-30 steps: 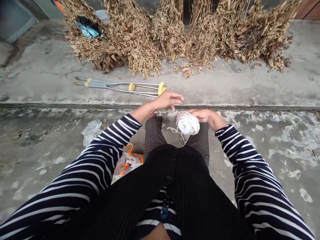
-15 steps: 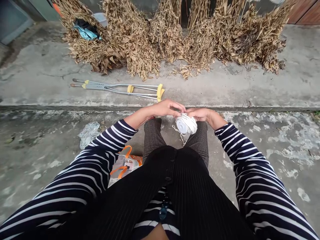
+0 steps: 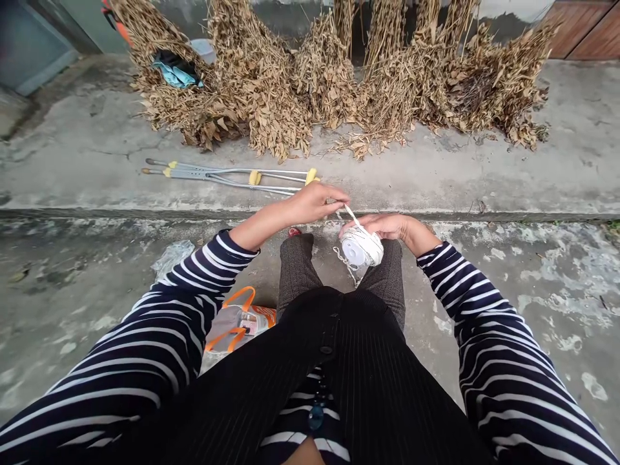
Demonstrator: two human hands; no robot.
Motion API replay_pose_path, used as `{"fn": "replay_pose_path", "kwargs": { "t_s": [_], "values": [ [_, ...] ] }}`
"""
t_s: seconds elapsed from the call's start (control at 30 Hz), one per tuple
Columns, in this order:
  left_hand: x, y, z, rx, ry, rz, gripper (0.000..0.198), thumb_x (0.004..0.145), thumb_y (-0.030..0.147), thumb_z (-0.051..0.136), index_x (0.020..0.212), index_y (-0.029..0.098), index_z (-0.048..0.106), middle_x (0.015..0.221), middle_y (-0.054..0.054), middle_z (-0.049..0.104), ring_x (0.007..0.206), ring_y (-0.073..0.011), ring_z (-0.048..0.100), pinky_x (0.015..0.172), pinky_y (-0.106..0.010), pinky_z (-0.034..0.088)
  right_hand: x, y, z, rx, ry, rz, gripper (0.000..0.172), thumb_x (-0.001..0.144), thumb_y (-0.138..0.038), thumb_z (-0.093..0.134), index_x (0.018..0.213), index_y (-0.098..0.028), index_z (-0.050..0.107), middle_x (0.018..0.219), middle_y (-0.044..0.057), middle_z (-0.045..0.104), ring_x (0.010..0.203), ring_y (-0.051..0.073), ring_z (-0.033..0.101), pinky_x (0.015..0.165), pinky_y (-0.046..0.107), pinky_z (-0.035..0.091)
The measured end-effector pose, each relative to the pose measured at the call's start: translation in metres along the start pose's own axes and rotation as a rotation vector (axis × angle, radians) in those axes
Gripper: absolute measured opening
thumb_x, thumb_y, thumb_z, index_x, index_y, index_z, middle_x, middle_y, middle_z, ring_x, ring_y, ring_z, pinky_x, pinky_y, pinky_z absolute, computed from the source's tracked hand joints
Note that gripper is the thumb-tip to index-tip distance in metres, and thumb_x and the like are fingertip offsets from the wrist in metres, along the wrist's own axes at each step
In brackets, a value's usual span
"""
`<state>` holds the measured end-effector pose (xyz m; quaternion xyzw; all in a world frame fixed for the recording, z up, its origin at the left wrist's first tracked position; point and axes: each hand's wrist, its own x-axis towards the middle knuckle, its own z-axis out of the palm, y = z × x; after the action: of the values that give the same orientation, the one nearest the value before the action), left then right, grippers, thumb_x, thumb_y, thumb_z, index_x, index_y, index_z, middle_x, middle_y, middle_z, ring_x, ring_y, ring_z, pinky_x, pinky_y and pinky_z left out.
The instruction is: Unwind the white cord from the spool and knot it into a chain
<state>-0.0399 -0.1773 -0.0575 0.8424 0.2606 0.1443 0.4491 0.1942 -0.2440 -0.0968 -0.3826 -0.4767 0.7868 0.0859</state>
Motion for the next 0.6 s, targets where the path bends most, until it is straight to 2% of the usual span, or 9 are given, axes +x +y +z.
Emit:
{"fn": "replay_pose_path", "kwargs": {
  "t_s": [0.1,0.17,0.23,0.33,0.47,0.53,0.6],
  "values": [
    [0.000,-0.007,0.004,-0.011,-0.065,-0.042,0.019,0.088,0.015,0.055,0.086,0.017,0.074,0.077,-0.001,0.069,0.055,-0.0091,0.055,0.063,-0.024,0.040,-0.001,0.002,0.000,0.034,0.012,-0.010,0.059,0.061,-0.027,0.084,0.117,-0.016,0.072,0.104,0.005,0.077,0.086,0.016,0.072,0.072,0.023,0.057],
    [0.002,-0.015,0.007,0.076,-0.063,-0.040,0.019,0.084,0.012,0.057,0.081,0.017,0.074,0.071,0.000,0.067,0.058,-0.0103,0.055,0.065,-0.024,0.040,-0.002,0.003,0.001,0.047,0.045,-0.017,0.059,0.061,-0.028,0.083,0.117,-0.016,0.072,0.105,0.004,0.077,0.086,0.015,0.071,0.071,0.022,0.057],
    [0.006,-0.027,0.009,0.194,-0.001,-0.041,0.018,0.080,0.011,0.059,0.077,0.017,0.075,0.066,0.001,0.065,0.061,-0.0122,0.055,0.067,-0.025,0.040,-0.003,0.001,0.004,0.037,0.049,-0.016,0.057,0.062,-0.028,0.082,0.117,-0.016,0.071,0.106,0.004,0.076,0.084,0.014,0.071,0.069,0.021,0.056],
    [0.011,-0.051,0.003,0.268,0.130,-0.130,0.018,0.077,0.008,0.060,0.072,0.017,0.075,0.064,0.000,0.064,0.065,-0.0138,0.054,0.069,-0.026,0.041,-0.011,-0.007,0.012,0.000,-0.039,-0.030,0.059,0.059,-0.024,0.083,0.116,-0.017,0.071,0.106,0.004,0.076,0.086,0.015,0.071,0.072,0.022,0.056],
    [0.008,-0.093,-0.024,0.059,0.235,-0.389,0.013,0.075,0.004,0.064,0.074,0.014,0.072,0.066,0.001,0.063,0.063,-0.0111,0.055,0.070,-0.024,0.046,-0.039,-0.022,0.023,-0.072,-0.075,-0.107,0.062,0.058,-0.031,0.088,0.114,-0.017,0.069,0.106,0.007,0.074,0.087,0.017,0.070,0.074,0.024,0.057],
    [0.002,-0.110,-0.047,-0.055,0.261,-0.530,0.009,0.079,0.005,0.069,0.083,0.012,0.072,0.071,0.001,0.064,0.063,-0.0095,0.056,0.071,-0.023,0.049,-0.059,-0.031,0.030,-0.118,0.000,-0.138,0.063,0.057,-0.043,0.089,0.110,-0.016,0.067,0.103,0.009,0.074,0.084,0.018,0.070,0.072,0.025,0.056],
    [-0.004,-0.119,-0.078,-0.078,0.308,-0.624,0.005,0.087,0.010,0.070,0.092,0.009,0.072,0.074,0.001,0.064,0.068,-0.0085,0.057,0.076,-0.025,0.050,-0.079,-0.040,0.041,-0.157,0.161,-0.169,0.069,0.057,-0.060,0.085,0.108,-0.017,0.065,0.107,0.013,0.073,0.089,0.022,0.070,0.076,0.031,0.057]
  ]
}}
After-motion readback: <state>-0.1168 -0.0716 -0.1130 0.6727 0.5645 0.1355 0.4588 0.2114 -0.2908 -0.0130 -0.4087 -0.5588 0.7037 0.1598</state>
